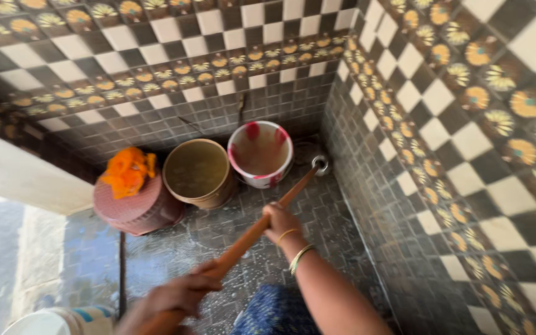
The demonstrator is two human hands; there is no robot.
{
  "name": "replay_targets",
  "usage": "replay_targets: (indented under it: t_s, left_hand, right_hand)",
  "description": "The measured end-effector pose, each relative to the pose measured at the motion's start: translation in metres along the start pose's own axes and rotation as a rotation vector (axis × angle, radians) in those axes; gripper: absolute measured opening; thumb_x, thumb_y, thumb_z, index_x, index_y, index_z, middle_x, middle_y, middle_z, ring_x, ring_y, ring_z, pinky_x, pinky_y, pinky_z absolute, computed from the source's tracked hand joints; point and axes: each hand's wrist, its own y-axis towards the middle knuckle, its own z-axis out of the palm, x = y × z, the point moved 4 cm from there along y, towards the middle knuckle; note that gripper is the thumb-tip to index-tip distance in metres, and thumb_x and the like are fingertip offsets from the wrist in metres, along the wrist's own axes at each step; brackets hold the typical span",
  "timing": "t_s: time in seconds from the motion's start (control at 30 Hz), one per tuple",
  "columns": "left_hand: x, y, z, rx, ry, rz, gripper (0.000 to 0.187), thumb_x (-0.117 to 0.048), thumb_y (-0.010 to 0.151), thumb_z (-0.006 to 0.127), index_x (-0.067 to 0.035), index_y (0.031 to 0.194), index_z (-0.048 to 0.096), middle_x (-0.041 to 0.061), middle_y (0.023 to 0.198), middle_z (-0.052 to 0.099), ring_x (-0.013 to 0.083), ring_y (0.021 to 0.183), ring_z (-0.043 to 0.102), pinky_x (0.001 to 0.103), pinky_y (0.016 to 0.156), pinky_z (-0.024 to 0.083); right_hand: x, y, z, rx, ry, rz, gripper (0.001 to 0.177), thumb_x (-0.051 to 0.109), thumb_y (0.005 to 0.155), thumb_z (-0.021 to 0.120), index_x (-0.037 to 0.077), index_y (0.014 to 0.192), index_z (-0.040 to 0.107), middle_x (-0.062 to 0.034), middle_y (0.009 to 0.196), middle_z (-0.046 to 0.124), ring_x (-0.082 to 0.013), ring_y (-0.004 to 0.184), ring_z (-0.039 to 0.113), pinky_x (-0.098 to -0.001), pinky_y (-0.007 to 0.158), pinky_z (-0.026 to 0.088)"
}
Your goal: The person mops a tiled floor using a mop, reaching into corners and around several buckets while dipping the mop into a bucket of water.
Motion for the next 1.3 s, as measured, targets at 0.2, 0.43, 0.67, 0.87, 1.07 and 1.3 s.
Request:
replay_targets:
  t_s: [0.2,0.43,0.67,0.87,1.07,1.3]
  left_hand:
    - [-0.054,0.014,-0.075,0.074,-0.261,-0.039,0.034,-0.031,0.106,0.067,0.001,0.097,0.064,0.040,0.122,0.064,0.0603,0.147,0.045,0.079,0.124,0.017]
    - [-0.074,0.036,-0.060,0.135,-0.390,-0.010,0.045,-0.043,0.095,0.073,0.002,0.098,0.067,0.024,0.099,0.072,0.0420,0.106,0.072,0.077,0.120,0.026]
    - [-0.057,-0.021,-0.052,-0.065,-0.574,-0.265,0.035,-0.031,0.086,0.079,0.000,0.095,0.067,0.019,0.104,0.073,0.0459,0.126,0.063,0.066,0.108,0.044]
    - [-0.101,-0.092,-0.088,-0.063,-0.510,-0.087,0.024,-0.021,0.095,0.079,-0.003,0.089,0.065,0.015,0.097,0.071,0.0406,0.117,0.066,0.063,0.122,0.042]
    - [-0.160,-0.178,-0.112,0.015,-0.064,-0.024,0.027,-0.020,0.094,0.081,-0.006,0.077,0.064,0.015,0.094,0.075,0.0350,0.117,0.071,0.060,0.120,0.040]
    - [-0.202,-0.251,-0.153,0.090,0.139,0.126,0.022,-0.021,0.096,0.065,-0.010,0.077,0.069,0.014,0.095,0.082,0.0392,0.119,0.075,0.063,0.116,0.036]
  right_hand:
    - [0.067,-0.061,-0.020,0.005,0.032,0.140,0.012,0.023,0.085,0.070,0.013,0.091,0.068,-0.0095,0.105,0.067,-0.0343,0.094,0.068,-0.0466,0.083,0.055]
    - [0.062,-0.165,0.001,-0.053,-0.060,0.264,0.016,0.027,0.086,0.064,0.012,0.088,0.069,-0.0092,0.102,0.070,-0.0319,0.093,0.071,-0.0461,0.085,0.057]
    - [0.062,-0.231,0.062,0.172,-0.215,0.541,0.022,0.032,0.086,0.069,0.015,0.098,0.075,-0.0129,0.114,0.067,-0.0362,0.104,0.068,-0.0478,0.092,0.054]
    - [0.106,-0.205,0.106,0.066,-0.207,0.434,0.018,0.025,0.080,0.073,0.015,0.095,0.075,-0.0126,0.111,0.071,-0.0341,0.108,0.067,-0.0447,0.094,0.054]
    - [0.173,-0.144,0.151,-0.070,-0.129,0.152,0.012,0.014,0.079,0.073,0.014,0.091,0.069,-0.0112,0.108,0.068,-0.0375,0.105,0.064,-0.0479,0.088,0.052]
    - [0.292,-0.128,0.194,0.074,0.080,-0.231,0.032,0.009,0.072,0.082,0.010,0.098,0.065,-0.0130,0.103,0.069,-0.0347,0.099,0.068,-0.0436,0.087,0.054]
